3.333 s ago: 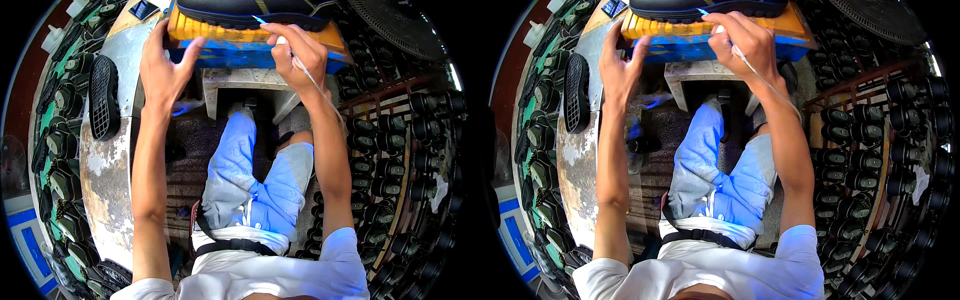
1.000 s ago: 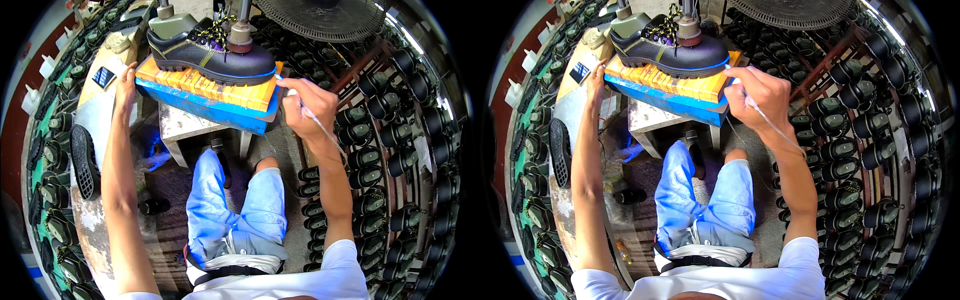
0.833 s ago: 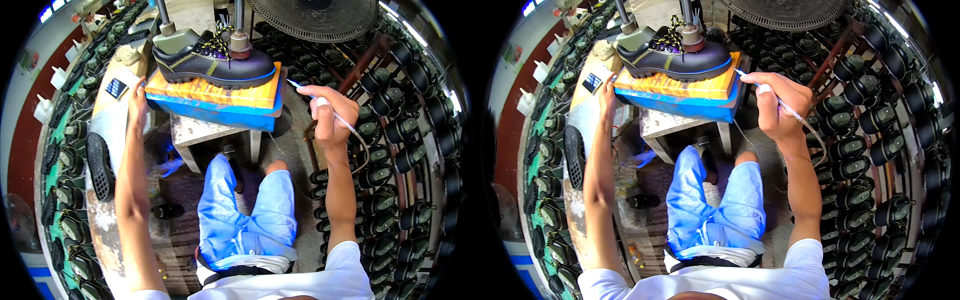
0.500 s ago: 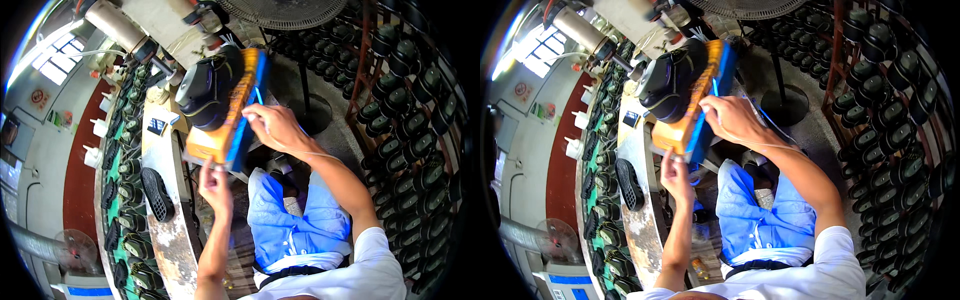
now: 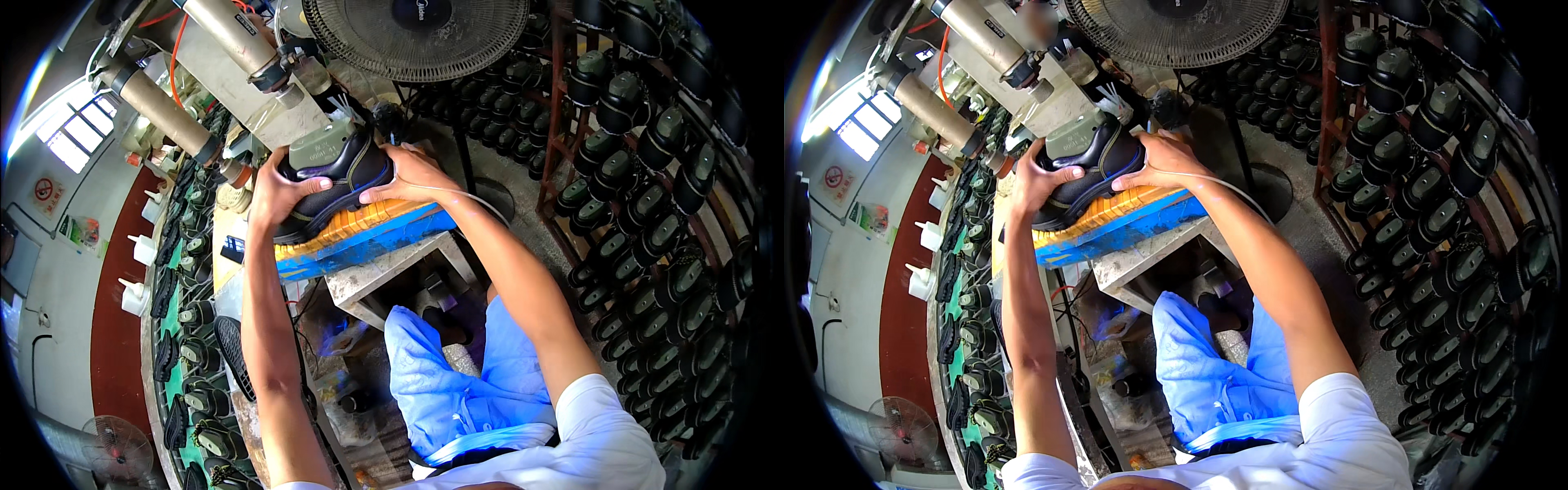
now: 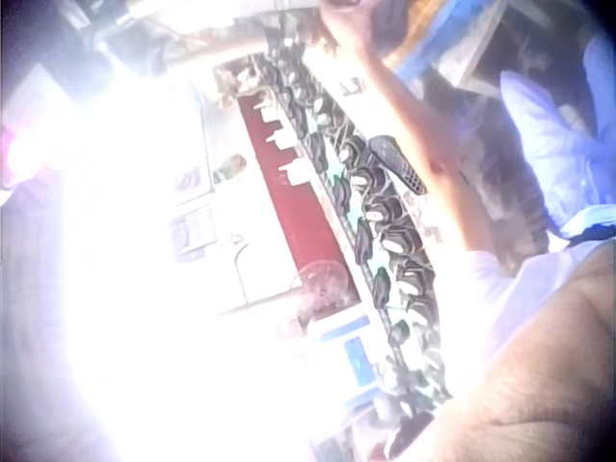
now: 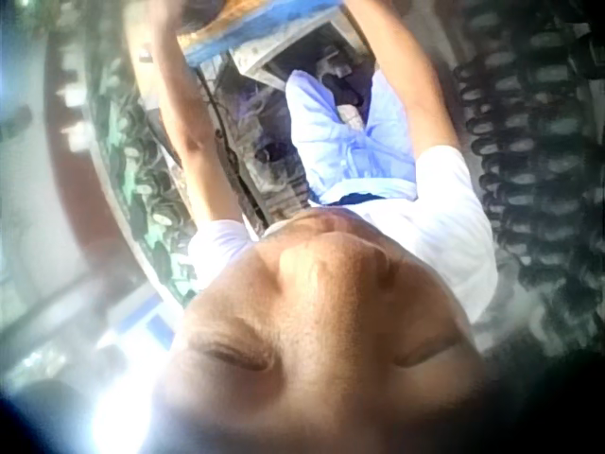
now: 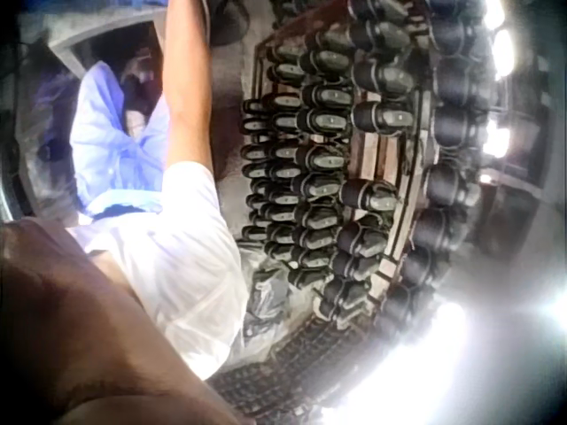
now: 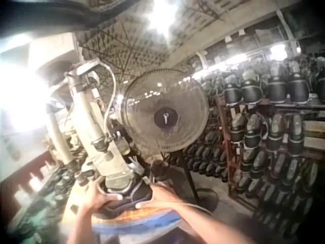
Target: The person applies a liquid from a thin tube to the seam of a black boot and then places the boot onto a storage rack.
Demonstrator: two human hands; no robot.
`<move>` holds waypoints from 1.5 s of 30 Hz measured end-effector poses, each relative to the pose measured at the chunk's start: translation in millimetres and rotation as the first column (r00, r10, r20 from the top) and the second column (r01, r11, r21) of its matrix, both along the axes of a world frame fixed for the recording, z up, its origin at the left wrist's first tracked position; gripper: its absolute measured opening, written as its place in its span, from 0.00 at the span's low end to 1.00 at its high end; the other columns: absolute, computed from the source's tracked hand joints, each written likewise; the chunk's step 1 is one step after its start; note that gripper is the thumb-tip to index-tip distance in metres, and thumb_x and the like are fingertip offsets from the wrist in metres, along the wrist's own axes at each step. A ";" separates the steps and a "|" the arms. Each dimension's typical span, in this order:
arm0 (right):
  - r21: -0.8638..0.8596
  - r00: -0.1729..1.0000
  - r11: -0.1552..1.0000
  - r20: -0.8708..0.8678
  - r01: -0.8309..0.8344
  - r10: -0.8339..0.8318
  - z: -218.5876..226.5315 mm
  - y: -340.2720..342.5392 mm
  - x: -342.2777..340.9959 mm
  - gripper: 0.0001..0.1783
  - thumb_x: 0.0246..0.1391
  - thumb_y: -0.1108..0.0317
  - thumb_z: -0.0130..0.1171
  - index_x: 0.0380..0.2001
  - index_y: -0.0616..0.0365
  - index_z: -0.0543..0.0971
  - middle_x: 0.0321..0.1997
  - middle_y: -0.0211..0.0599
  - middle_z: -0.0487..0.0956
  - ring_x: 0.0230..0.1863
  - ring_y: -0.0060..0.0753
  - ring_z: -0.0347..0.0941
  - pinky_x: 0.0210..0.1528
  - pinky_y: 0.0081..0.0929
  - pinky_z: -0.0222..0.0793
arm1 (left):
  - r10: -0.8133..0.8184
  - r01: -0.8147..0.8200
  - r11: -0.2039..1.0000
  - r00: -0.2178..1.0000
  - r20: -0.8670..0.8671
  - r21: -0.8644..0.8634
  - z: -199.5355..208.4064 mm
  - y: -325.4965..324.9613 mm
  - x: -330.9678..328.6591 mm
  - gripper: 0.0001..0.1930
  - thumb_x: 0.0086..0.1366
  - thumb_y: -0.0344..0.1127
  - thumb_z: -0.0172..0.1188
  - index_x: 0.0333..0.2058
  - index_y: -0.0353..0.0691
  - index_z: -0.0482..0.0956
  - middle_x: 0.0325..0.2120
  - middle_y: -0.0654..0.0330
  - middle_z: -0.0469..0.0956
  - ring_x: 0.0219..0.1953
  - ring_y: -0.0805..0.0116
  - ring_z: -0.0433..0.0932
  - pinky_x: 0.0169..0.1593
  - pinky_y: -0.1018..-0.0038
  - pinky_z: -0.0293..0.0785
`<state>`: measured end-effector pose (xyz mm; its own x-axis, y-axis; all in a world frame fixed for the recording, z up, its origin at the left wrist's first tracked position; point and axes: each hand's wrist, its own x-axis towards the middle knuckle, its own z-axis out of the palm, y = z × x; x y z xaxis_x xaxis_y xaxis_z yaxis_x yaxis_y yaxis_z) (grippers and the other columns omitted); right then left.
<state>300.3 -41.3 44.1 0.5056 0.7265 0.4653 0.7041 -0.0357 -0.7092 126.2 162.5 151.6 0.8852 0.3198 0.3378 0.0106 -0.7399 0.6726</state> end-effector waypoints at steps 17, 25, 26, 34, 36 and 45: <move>0.497 0.929 0.868 -0.319 -0.005 0.188 -6.0 -66.6 -64.9 0.32 0.65 0.55 0.68 0.63 0.68 0.76 0.63 0.50 0.81 0.65 0.37 0.77 0.68 0.33 0.68 | 0.160 0.239 0.760 0.832 0.531 -0.605 -34.8 -92.7 -138.9 0.48 0.50 0.53 0.85 0.63 0.33 0.71 0.53 0.54 0.81 0.53 0.62 0.82 0.59 0.65 0.79; 0.524 0.268 0.830 -0.786 -0.191 0.558 -48.5 -259.2 -145.0 0.50 0.71 0.30 0.42 0.69 0.71 0.67 0.67 0.58 0.76 0.62 0.52 0.80 0.66 0.44 0.75 | -0.071 0.356 0.599 0.916 0.395 -0.717 -104.7 -185.2 -85.5 0.51 0.34 0.53 0.90 0.56 0.34 0.77 0.48 0.60 0.83 0.48 0.68 0.83 0.55 0.69 0.80; 0.654 0.040 0.739 -0.744 -0.161 0.667 -63.6 -276.4 -151.2 0.51 0.69 0.28 0.43 0.71 0.70 0.64 0.71 0.54 0.73 0.65 0.51 0.78 0.66 0.47 0.75 | -0.208 0.440 0.647 0.888 0.410 -0.623 -106.0 -203.3 -67.7 0.55 0.27 0.51 0.92 0.57 0.34 0.78 0.49 0.60 0.83 0.49 0.67 0.82 0.56 0.68 0.79; 0.715 0.336 0.616 -0.699 0.330 0.631 -119.9 -386.7 -210.1 0.68 0.46 0.38 0.77 0.79 0.59 0.52 0.78 0.44 0.63 0.75 0.37 0.66 0.76 0.39 0.64 | -0.935 0.947 0.104 0.198 -0.294 0.305 -19.1 -394.1 39.1 0.38 0.34 0.40 0.84 0.52 0.50 0.88 0.63 0.53 0.77 0.76 0.46 0.60 0.76 0.41 0.49; 0.835 0.492 0.451 -0.551 0.317 0.674 -132.8 -398.8 -187.8 0.68 0.45 0.37 0.77 0.78 0.59 0.53 0.76 0.45 0.67 0.72 0.40 0.69 0.73 0.41 0.68 | -0.958 0.900 0.179 0.251 -0.138 0.398 -18.1 -421.4 55.0 0.41 0.38 0.37 0.82 0.58 0.54 0.85 0.70 0.52 0.69 0.77 0.42 0.55 0.76 0.45 0.54; 0.825 0.803 -0.059 -0.526 0.561 0.278 -100.9 -441.3 -68.2 0.37 0.75 0.52 0.54 0.78 0.50 0.55 0.75 0.36 0.68 0.74 0.37 0.65 0.77 0.50 0.61 | -0.685 0.687 0.719 0.671 0.285 0.110 -70.6 -576.7 131.1 0.32 0.66 0.44 0.70 0.61 0.28 0.74 0.45 0.41 0.85 0.48 0.50 0.86 0.54 0.61 0.79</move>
